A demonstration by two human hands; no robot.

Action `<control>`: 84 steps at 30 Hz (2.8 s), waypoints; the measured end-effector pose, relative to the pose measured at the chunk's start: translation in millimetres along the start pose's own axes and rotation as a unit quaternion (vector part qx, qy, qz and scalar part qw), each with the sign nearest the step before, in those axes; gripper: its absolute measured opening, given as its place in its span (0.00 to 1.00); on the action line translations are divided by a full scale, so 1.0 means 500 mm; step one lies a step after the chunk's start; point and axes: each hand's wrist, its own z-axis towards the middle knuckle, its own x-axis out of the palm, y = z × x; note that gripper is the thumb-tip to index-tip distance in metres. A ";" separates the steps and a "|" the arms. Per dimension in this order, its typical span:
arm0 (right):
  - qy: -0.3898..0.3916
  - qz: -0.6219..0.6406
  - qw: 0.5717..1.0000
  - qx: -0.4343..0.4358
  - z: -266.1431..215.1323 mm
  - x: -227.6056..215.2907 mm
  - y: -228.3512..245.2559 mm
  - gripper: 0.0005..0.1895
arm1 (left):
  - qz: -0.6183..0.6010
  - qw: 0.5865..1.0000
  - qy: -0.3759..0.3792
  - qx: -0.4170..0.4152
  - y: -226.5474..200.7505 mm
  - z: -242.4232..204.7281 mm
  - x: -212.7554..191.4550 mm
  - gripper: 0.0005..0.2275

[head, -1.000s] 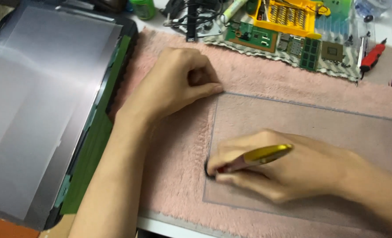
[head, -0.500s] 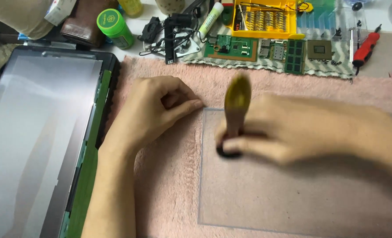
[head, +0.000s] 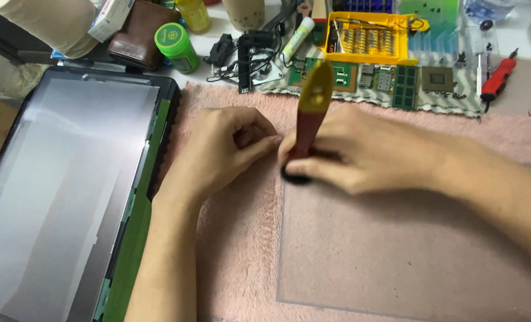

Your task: The person uses a red and gold handled tool with a black circular tip to wipe a rectangular screen placed on a pink towel. The person repeatedly moves the tool across the screen surface in various directions to clean it.

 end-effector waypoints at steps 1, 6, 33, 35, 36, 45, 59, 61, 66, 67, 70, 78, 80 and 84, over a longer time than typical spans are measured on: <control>-0.010 0.033 0.998 -0.050 -0.001 0.003 0.011 0.14 | 0.004 1.000 0.000 0.000 -0.001 0.000 -0.002 0.04; 0.114 0.012 0.987 0.112 -0.014 -0.022 -0.004 0.21 | -0.009 1.000 -0.012 0.001 0.002 -0.006 -0.002 0.06; -0.041 0.036 0.996 0.067 -0.089 -0.002 -0.002 0.21 | -0.011 0.998 0.021 0.058 -0.015 0.002 0.013 0.03; 0.045 -0.013 0.978 0.205 -0.108 -0.008 -0.028 0.24 | -0.011 0.998 0.028 0.061 -0.013 0.002 0.013 0.03; 0.044 -0.012 0.978 0.205 -0.101 -0.006 -0.024 0.24 | -0.011 0.998 0.029 0.062 -0.013 0.001 0.014 0.03; -0.019 0.024 0.997 0.077 -0.119 0.006 0.022 0.21 | -0.012 0.998 0.026 0.058 -0.006 0.002 0.017 0.03; -0.073 -0.010 0.995 0.063 -0.125 0.016 0.054 0.18 | 0.003 0.991 0.006 0.132 0.030 0.015 0.035 0.02; -0.055 -0.001 0.998 0.018 -0.129 0.042 0.069 0.16 | 0.004 0.991 0.004 0.136 0.030 0.016 0.035 0.02; 0.020 0.034 0.999 0.037 -0.152 0.032 0.083 0.18 | -0.002 0.988 -0.002 0.155 0.027 0.010 0.032 0.03; -0.020 0.015 0.999 0.041 -0.151 0.033 0.075 0.17 | -0.005 0.988 -0.002 0.153 0.026 0.009 0.032 0.03; -0.038 0.002 0.998 0.047 -0.141 0.070 0.080 0.12 | -0.004 0.988 0.000 0.152 0.022 0.011 0.031 0.03; -0.027 0.008 0.999 0.021 -0.142 0.052 0.119 0.13 | 0.002 0.986 -0.003 0.169 0.028 0.014 0.035 0.04; -0.079 0.066 0.995 -0.010 -0.125 0.078 0.140 0.11 | 0.000 0.986 -0.003 0.165 0.035 0.014 0.038 0.04; 0.058 0.084 0.995 -0.021 -0.156 0.059 0.160 0.11 | -0.005 0.986 -0.009 0.169 0.036 0.013 0.038 0.03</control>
